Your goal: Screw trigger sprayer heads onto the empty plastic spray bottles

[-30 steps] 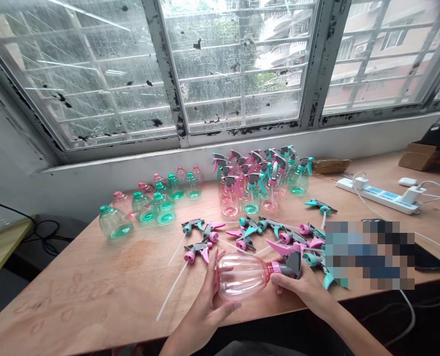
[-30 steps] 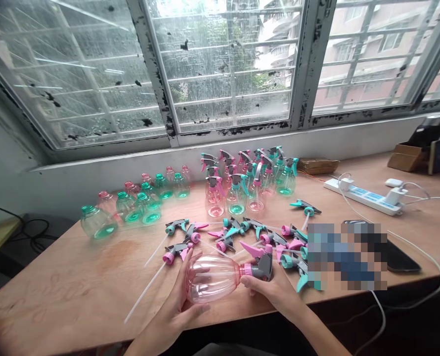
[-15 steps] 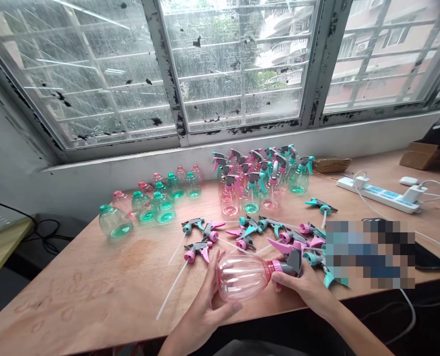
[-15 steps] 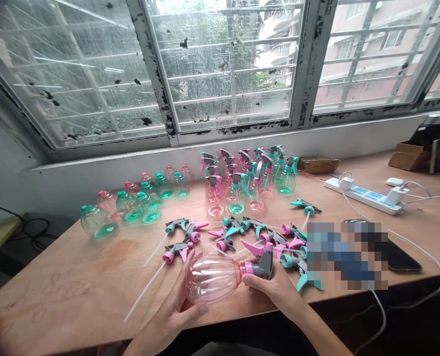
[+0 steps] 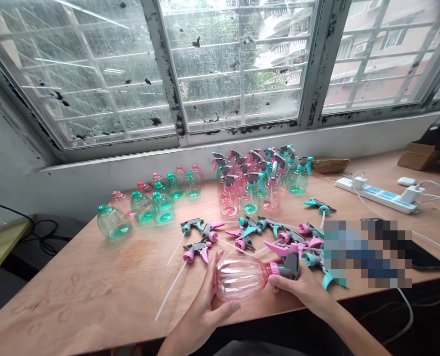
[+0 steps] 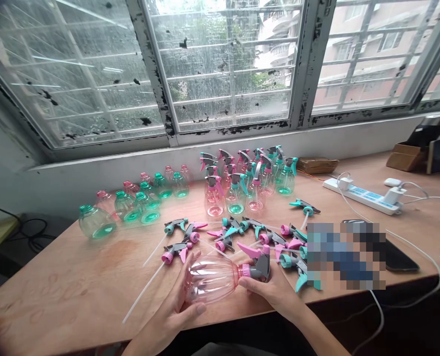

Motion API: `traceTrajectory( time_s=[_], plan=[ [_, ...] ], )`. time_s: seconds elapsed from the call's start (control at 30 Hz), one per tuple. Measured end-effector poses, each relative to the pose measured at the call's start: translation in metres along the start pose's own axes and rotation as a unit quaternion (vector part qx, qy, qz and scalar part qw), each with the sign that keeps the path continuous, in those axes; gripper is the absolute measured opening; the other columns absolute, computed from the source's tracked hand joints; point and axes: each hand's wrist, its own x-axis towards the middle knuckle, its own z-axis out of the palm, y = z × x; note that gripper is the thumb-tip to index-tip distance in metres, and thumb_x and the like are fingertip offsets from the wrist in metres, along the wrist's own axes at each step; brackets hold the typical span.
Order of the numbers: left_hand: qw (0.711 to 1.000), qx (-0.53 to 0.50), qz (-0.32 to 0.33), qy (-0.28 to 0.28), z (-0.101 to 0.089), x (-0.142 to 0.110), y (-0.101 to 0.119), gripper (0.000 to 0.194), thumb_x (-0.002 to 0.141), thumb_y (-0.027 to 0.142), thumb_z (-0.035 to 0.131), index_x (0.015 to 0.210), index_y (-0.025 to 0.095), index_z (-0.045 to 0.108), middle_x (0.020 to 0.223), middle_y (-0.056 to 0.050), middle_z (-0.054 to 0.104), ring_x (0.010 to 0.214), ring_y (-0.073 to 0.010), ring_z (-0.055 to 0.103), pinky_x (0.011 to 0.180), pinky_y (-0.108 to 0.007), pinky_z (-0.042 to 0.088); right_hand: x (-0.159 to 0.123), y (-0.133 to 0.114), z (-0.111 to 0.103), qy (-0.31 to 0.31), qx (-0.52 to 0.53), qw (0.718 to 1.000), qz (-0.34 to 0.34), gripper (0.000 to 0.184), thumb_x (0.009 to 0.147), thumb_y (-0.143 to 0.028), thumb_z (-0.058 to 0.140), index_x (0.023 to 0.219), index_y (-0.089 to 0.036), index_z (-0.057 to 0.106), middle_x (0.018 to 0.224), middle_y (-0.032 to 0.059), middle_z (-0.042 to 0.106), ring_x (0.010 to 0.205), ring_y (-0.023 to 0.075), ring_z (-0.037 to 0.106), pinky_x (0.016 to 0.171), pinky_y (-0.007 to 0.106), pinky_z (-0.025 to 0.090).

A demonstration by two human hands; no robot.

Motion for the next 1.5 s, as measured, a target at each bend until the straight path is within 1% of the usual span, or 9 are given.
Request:
traceTrajectory(
  time_s=[0.2,0.37,0.5,0.8,0.97,1.1,1.2,1.3,1.5],
  plan=[
    [0.998,0.049,0.040,0.016,0.001,0.000,-0.001,0.098,0.092,0.037,0.073,0.163,0.040,0.006,0.175,0.002,-0.002,0.161,-0.0293,0.004,0.130,-0.043,0.004,0.000,0.000,0.000,-0.007,0.009,1.000,0.003,0.043,0.072,-0.050,0.090,0.095,-0.020,0.069,0.064,-0.0023,0.069,0.060,0.0193,0.068,0.064,0.033,0.056],
    [0.998,0.049,0.036,0.010,0.000,0.000,-0.001,0.107,0.088,0.034,0.078,0.163,0.040,0.001,0.175,0.001,-0.005,0.161,-0.0292,0.002,0.131,-0.043,0.006,0.000,-0.002,0.001,-0.017,0.012,1.000,0.010,0.045,0.073,-0.050,0.089,0.097,-0.018,0.070,0.065,-0.0012,0.069,0.062,0.0191,0.065,0.064,0.033,0.054],
    [1.000,0.020,0.012,0.009,0.000,0.000,0.000,0.105,0.093,0.040,0.071,0.162,0.039,-0.007,0.174,0.002,-0.009,0.161,-0.0272,-0.002,0.131,-0.045,0.006,-0.002,-0.004,0.002,-0.017,-0.006,1.000,0.011,0.045,0.073,-0.051,0.088,0.097,-0.018,0.071,0.067,-0.0004,0.070,0.063,0.0202,0.065,0.064,0.033,0.053],
    [0.999,0.033,0.027,-0.004,-0.003,0.002,-0.008,0.101,0.091,0.036,0.074,0.164,0.039,0.003,0.175,0.003,-0.005,0.161,-0.0295,-0.002,0.131,-0.044,0.004,-0.002,-0.006,0.001,-0.016,-0.005,1.000,0.014,0.043,0.074,-0.051,0.087,0.098,-0.019,0.069,0.065,-0.0011,0.069,0.063,0.0197,0.065,0.066,0.034,0.054],
    [0.999,0.015,0.032,-0.008,-0.005,0.002,-0.015,0.095,0.096,0.037,0.069,0.162,0.043,0.001,0.175,0.003,-0.007,0.161,-0.0300,0.006,0.130,-0.047,0.006,-0.002,-0.003,0.000,-0.020,0.003,1.000,0.013,0.045,0.074,-0.049,0.088,0.100,-0.018,0.069,0.066,-0.0013,0.069,0.063,0.0186,0.065,0.065,0.032,0.053],
    [0.998,0.040,0.047,-0.012,-0.005,0.000,-0.014,0.094,0.097,0.037,0.067,0.162,0.043,0.000,0.175,0.003,-0.006,0.161,-0.0286,0.000,0.130,-0.046,0.006,-0.003,-0.002,0.000,-0.015,0.015,1.000,0.021,0.046,0.074,-0.049,0.089,0.101,-0.018,0.069,0.066,-0.0020,0.069,0.063,0.0173,0.065,0.066,0.030,0.053],
    [0.997,0.055,0.050,-0.006,-0.003,-0.001,-0.011,0.106,0.092,0.034,0.073,0.162,0.042,-0.006,0.175,0.000,-0.002,0.161,-0.0279,-0.003,0.130,-0.046,0.003,-0.002,-0.002,-0.001,-0.022,0.018,0.999,0.021,0.046,0.074,-0.050,0.089,0.102,-0.018,0.069,0.065,-0.0019,0.069,0.063,0.0173,0.065,0.066,0.030,0.053],
    [0.999,0.019,0.039,0.001,-0.001,-0.001,-0.008,0.119,0.087,0.033,0.079,0.161,0.042,-0.013,0.175,-0.002,0.001,0.161,-0.0281,0.000,0.130,-0.047,0.005,-0.001,-0.003,-0.001,-0.026,0.011,0.999,0.019,0.046,0.075,-0.050,0.088,0.103,-0.017,0.071,0.066,-0.0013,0.069,0.063,0.0170,0.064,0.066,0.031,0.052],
    [0.999,-0.016,0.025,-0.029,0.001,0.000,0.002,0.099,0.091,0.034,0.074,0.164,0.038,0.007,0.174,-0.004,0.014,0.158,-0.0311,0.018,0.129,-0.047,0.018,-0.001,-0.003,-0.002,-0.038,0.012,0.999,0.021,0.047,0.076,-0.050,0.088,0.106,-0.017,0.072,0.068,0.0000,0.070,0.065,0.0184,0.065,0.067,0.032,0.053]
  ],
)
